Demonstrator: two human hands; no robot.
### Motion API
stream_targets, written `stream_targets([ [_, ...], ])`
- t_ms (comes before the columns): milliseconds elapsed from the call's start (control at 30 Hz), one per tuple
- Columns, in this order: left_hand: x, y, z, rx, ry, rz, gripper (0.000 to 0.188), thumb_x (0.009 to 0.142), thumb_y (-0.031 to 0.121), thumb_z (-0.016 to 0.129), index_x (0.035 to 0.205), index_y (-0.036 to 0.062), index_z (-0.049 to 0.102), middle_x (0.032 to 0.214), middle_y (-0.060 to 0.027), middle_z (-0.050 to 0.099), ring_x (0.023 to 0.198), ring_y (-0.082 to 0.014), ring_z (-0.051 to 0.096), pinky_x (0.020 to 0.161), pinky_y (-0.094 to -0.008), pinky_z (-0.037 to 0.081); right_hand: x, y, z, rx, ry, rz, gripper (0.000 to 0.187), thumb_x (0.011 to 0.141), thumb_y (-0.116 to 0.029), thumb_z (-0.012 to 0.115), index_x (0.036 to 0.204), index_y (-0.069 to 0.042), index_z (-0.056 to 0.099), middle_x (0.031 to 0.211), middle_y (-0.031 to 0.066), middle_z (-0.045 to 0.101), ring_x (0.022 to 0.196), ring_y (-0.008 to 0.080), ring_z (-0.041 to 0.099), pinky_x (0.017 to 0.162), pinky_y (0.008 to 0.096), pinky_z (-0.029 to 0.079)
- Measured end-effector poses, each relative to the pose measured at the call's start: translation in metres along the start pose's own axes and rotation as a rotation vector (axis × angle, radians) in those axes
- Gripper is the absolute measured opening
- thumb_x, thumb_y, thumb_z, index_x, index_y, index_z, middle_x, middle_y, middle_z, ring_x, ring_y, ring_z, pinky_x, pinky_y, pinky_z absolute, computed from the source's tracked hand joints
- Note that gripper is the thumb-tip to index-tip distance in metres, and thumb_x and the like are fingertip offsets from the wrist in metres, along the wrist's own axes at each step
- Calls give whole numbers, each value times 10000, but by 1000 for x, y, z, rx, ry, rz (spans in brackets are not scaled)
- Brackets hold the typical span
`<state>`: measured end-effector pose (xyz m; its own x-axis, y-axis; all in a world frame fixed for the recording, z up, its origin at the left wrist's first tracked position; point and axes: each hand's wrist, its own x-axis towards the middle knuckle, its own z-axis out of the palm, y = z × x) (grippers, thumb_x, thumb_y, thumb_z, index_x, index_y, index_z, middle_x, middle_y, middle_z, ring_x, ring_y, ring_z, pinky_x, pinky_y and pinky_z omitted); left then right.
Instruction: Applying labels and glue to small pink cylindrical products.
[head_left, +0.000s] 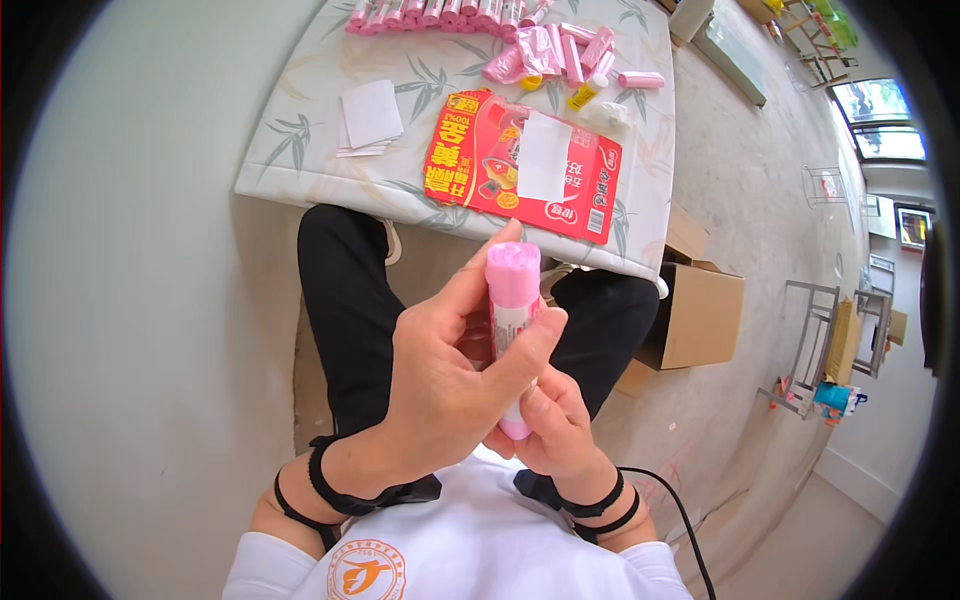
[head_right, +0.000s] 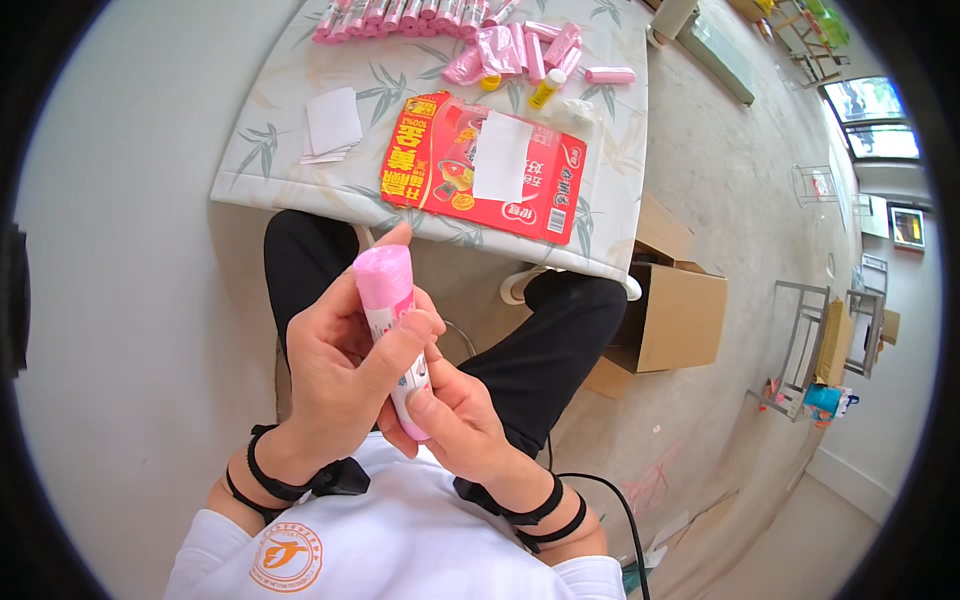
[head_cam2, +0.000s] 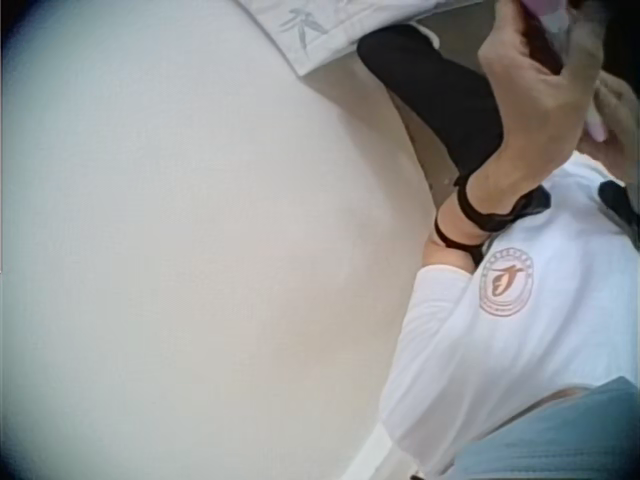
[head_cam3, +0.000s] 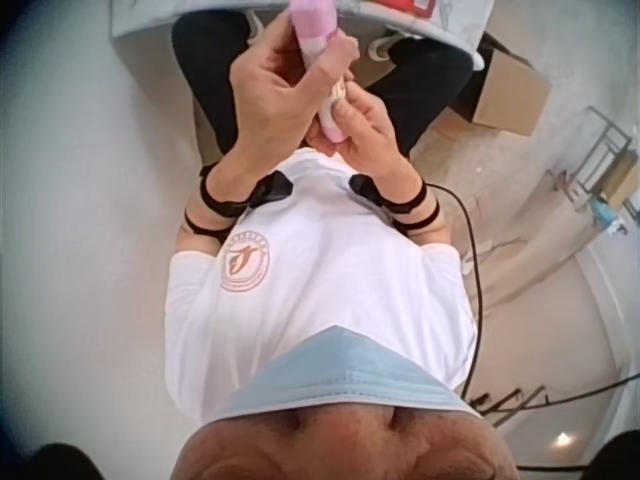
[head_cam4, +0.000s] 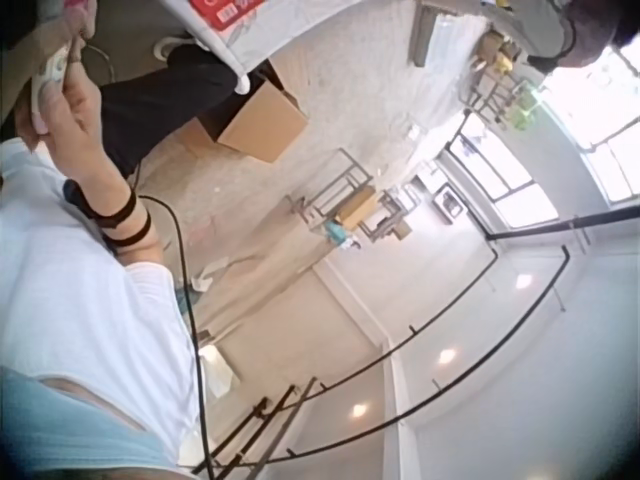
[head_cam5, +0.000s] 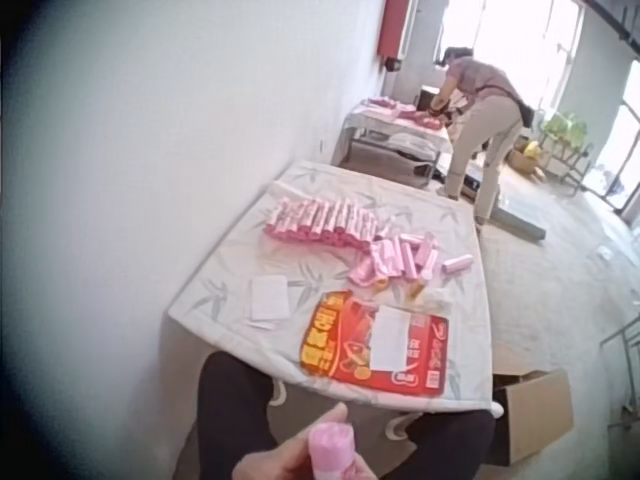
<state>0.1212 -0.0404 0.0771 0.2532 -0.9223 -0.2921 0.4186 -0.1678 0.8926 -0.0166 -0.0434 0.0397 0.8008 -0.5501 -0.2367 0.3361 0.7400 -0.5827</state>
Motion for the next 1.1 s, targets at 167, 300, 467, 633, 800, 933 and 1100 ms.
stream_targets([
  [167, -1, -7, -4, 52, -33, 68, 498, 905, 128, 507, 1350, -47, 368, 856, -65, 609, 702, -66, 561, 646, -220, 484, 2, 4, 0, -108, 32, -79, 511, 960, -222, 447, 1367, 43, 287, 912, 67, 559, 655, 72, 478, 584, 206, 406],
  [300, 1, -10, -9, 64, -59, 62, 501, 937, 205, 440, 1357, -52, 350, 859, -85, 608, 713, -82, 571, 654, -231, 489, 4, 4, 4, -105, 78, -84, 472, 953, -164, 463, 1347, 51, 320, 912, 67, 556, 646, 70, 472, 580, 200, 402],
  [467, 14, -23, -25, -159, -108, -136, 609, 969, 411, 270, 1379, -39, 301, 883, -119, 596, 783, -165, 598, 718, -294, 505, 12, 3, 1, -116, 113, -33, 430, 951, -149, 457, 1314, 59, 355, 898, 71, 551, 628, 68, 467, 556, 197, 390],
  [633, 26, -35, -33, -295, -138, -151, 620, 977, 432, 249, 1376, -40, 293, 906, -119, 591, 826, -184, 596, 844, -336, 480, 22, 4, 1, -118, 210, 31, 404, 940, -141, 463, 1280, 60, 379, 886, 69, 555, 616, 67, 462, 542, 195, 380],
  [800, 34, -52, -46, -454, -138, -168, 584, 995, 414, 245, 1383, -22, 275, 888, -83, 560, 786, -157, 574, 925, -361, 445, 30, -3, -6, -773, 228, -44, 306, 892, -147, 523, 1117, 59, 535, 854, 90, 588, 631, 111, 521, 553, 239, 424],
  [933, 37, -48, -46, -629, -102, -176, 600, 989, 449, 249, 1392, 5, 264, 864, -57, 531, 744, -144, 556, 823, -327, 486, 31, -11, -15, -1464, 464, -610, 288, 833, -222, 612, 982, 23, 634, 854, 150, 596, 666, 240, 558, 558, 305, 458],
  [1100, 36, -40, -47, -667, -168, -228, 616, 974, 492, 261, 1416, 62, 238, 947, -50, 494, 717, -127, 512, 612, -241, 457, 40, -28, 1, -1818, 243, -712, 541, 806, -549, 553, 1075, -97, 682, 843, 32, 382, 711, 166, 442, 607, 272, 388],
])
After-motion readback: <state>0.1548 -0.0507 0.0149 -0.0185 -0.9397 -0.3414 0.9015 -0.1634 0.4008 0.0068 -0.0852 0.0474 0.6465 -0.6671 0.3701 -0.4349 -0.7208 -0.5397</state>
